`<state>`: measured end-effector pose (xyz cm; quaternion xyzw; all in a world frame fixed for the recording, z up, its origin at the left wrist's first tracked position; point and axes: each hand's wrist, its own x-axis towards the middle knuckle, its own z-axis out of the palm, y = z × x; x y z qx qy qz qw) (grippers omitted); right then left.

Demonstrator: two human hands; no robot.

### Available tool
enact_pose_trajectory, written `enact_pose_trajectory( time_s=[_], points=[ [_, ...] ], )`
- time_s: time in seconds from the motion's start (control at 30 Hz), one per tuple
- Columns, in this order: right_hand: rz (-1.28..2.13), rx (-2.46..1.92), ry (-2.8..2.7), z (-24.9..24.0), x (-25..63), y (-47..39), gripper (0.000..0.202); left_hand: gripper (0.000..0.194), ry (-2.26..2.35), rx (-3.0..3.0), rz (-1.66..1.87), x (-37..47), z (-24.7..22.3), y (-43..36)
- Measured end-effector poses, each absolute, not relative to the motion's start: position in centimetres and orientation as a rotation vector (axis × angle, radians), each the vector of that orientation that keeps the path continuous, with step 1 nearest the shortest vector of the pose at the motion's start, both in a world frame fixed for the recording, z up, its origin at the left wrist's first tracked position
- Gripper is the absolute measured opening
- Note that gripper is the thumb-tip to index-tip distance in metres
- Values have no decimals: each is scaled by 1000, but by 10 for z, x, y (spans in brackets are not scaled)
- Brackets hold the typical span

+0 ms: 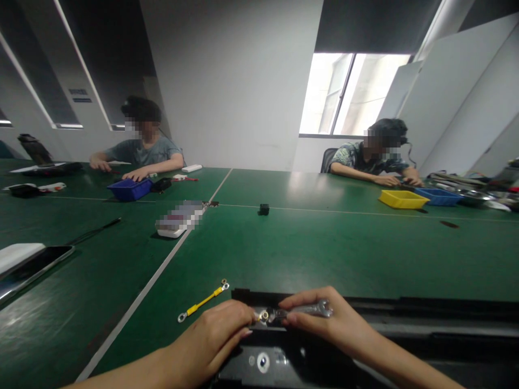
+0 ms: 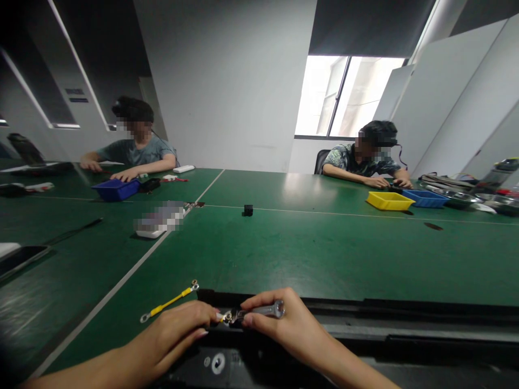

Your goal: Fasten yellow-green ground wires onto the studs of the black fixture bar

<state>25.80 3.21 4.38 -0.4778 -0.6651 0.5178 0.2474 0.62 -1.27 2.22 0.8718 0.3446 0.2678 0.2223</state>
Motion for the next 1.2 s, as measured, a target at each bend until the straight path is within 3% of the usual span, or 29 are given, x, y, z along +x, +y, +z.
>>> enact_pose_trajectory(
  time_s=[0.6,1.2],
  points=[
    [1543,-1213,-1912,54,257,41,44,23,948,2446,763,5,21,-12],
    [1099,-1060,-2171,49,258,28,29,24,945,2414,721,5,21,-12]
  ],
)
